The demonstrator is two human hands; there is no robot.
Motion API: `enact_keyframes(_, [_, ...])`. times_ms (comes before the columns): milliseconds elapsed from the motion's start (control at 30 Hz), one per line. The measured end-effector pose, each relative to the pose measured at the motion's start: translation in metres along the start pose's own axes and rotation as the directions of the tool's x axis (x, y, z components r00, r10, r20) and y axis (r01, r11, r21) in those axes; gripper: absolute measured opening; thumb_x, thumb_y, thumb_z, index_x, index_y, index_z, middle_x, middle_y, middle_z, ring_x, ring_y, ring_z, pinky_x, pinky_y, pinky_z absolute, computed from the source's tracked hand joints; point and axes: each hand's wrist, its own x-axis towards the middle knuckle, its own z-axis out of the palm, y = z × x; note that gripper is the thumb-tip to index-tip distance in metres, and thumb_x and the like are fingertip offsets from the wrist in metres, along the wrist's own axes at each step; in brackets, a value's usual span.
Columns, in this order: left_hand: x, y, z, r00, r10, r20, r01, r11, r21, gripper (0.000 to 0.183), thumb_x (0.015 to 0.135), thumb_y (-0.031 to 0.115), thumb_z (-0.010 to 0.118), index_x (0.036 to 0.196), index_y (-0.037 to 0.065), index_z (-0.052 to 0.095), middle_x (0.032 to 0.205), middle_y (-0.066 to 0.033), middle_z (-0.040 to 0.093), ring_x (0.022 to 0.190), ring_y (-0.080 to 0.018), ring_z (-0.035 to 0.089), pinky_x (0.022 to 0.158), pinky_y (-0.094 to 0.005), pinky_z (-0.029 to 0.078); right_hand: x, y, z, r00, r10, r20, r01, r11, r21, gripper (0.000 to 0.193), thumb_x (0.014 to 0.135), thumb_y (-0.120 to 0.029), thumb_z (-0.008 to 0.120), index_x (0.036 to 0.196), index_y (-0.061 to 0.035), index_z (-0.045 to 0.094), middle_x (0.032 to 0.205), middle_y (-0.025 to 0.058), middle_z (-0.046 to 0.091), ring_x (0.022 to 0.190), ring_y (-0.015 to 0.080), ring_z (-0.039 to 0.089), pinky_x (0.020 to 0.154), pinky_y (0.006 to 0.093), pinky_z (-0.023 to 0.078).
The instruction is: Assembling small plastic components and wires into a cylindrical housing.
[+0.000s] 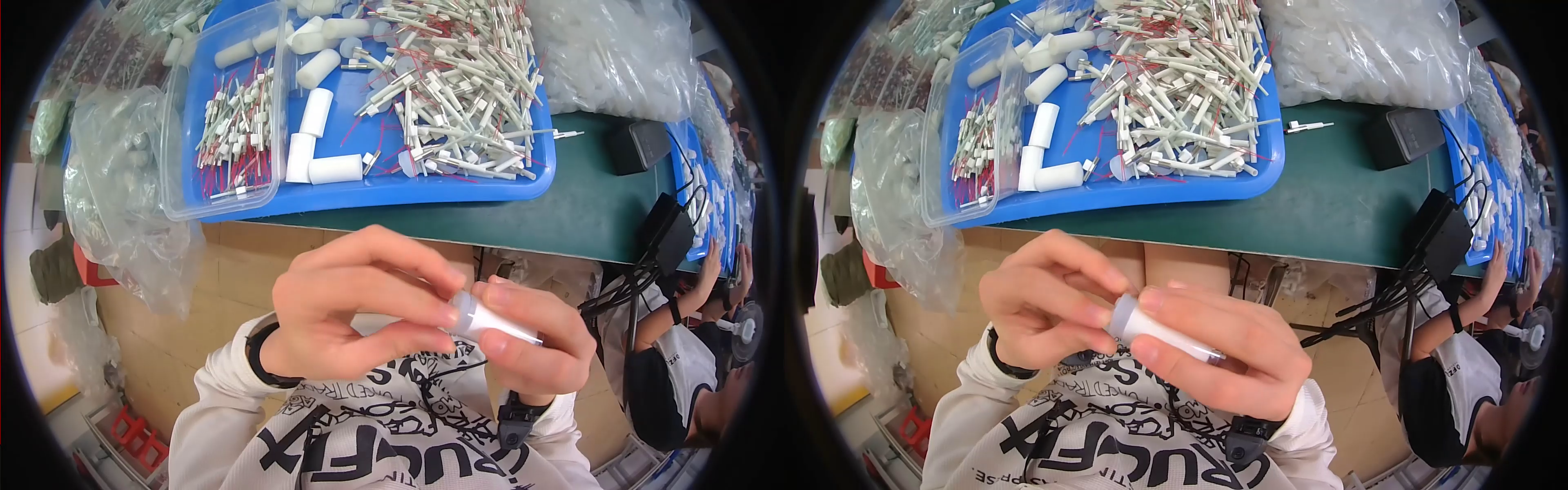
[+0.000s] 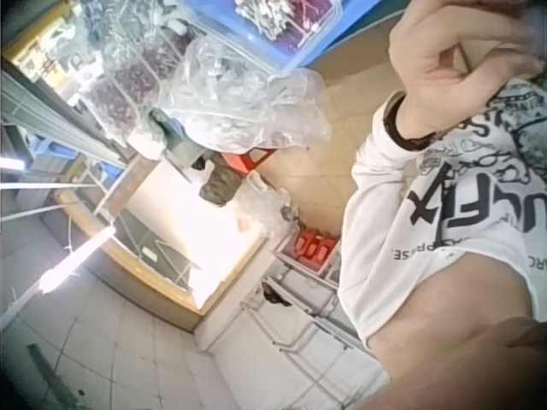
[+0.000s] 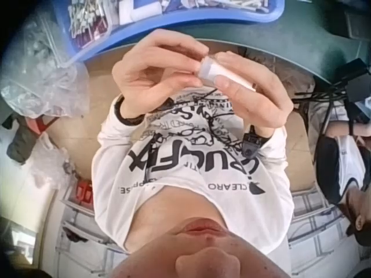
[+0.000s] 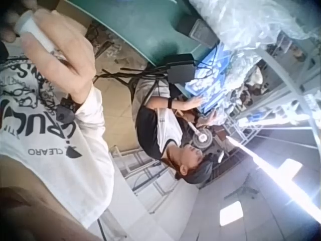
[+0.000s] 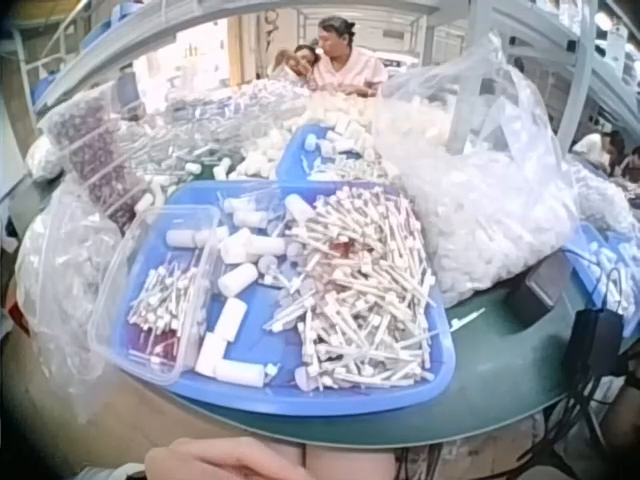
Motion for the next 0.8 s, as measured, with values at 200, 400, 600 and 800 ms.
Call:
enact_keyframes(200, [-0.002, -0.005, 0.0, 0.998, -0.026, -0.053, 0.022, 0.997, -0.072, 0.022, 0.063, -0.011, 0.074, 0.081, -0.001, 0.065, 0.092, -0.0176, 0.06, 0.084, -0.0293, 0.062, 0.071, -0.0372, 0.054, -0.005, -0.01, 0.004, 0.952, 0.302, -0.044, -0.301, 0.953, 0.042, 0.037, 0.066, -0.005, 0.077, 0.1, 0.0021, 0.063, 0.098, 0.0195, 0.063, 0.08, 0.0256, 0.066, 0.065, 0.0305, 0.054])
enact_keyframes(400, [-0.003, -0.007, -0.004, 0.971, 0.238, 0.029, -0.239, 0.95, 0.202, 0.017, 0.064, -0.009, 0.074, 0.076, 0.0, 0.066, 0.084, -0.015, 0.064, 0.079, -0.0315, 0.064, 0.066, -0.0371, 0.055, 0.002, -0.014, 0.002, 0.974, 0.227, 0.021, -0.225, 0.972, -0.069, 0.04, 0.066, -0.005, 0.078, 0.102, 0.0026, 0.062, 0.085, 0.0161, 0.066, 0.07, 0.0234, 0.065, 0.059, 0.028, 0.053])
enact_keyframes(600, [0.005, -0.004, -0.008, 0.926, 0.352, 0.135, -0.377, 0.869, 0.32, 0.018, 0.066, -0.005, 0.074, 0.08, 0.0, 0.066, 0.088, -0.0165, 0.063, 0.079, -0.0317, 0.064, 0.067, -0.0359, 0.056, 0.009, -0.014, -0.002, 0.977, 0.194, 0.089, -0.177, 0.969, -0.173, 0.037, 0.067, -0.003, 0.076, 0.101, 0.0031, 0.062, 0.09, 0.016, 0.066, 0.073, 0.0229, 0.065, 0.061, 0.0265, 0.053])
enact_keyframes(800, [0.013, -0.01, 0.015, 0.997, 0.056, -0.06, -0.064, 0.987, -0.147, 0.047, 0.069, -0.009, 0.068, 0.114, -0.002, 0.054, 0.11, -0.0214, 0.056, 0.094, -0.0264, 0.059, 0.081, -0.0362, 0.049, 0.002, -0.014, 0.023, 0.769, 0.638, -0.045, -0.488, 0.63, 0.604, 0.033, 0.09, -0.02, 0.054, 0.111, 0.0051, 0.049, 0.084, 0.016, 0.063, 0.069, 0.0189, 0.062, 0.058, 0.0258, 0.05])
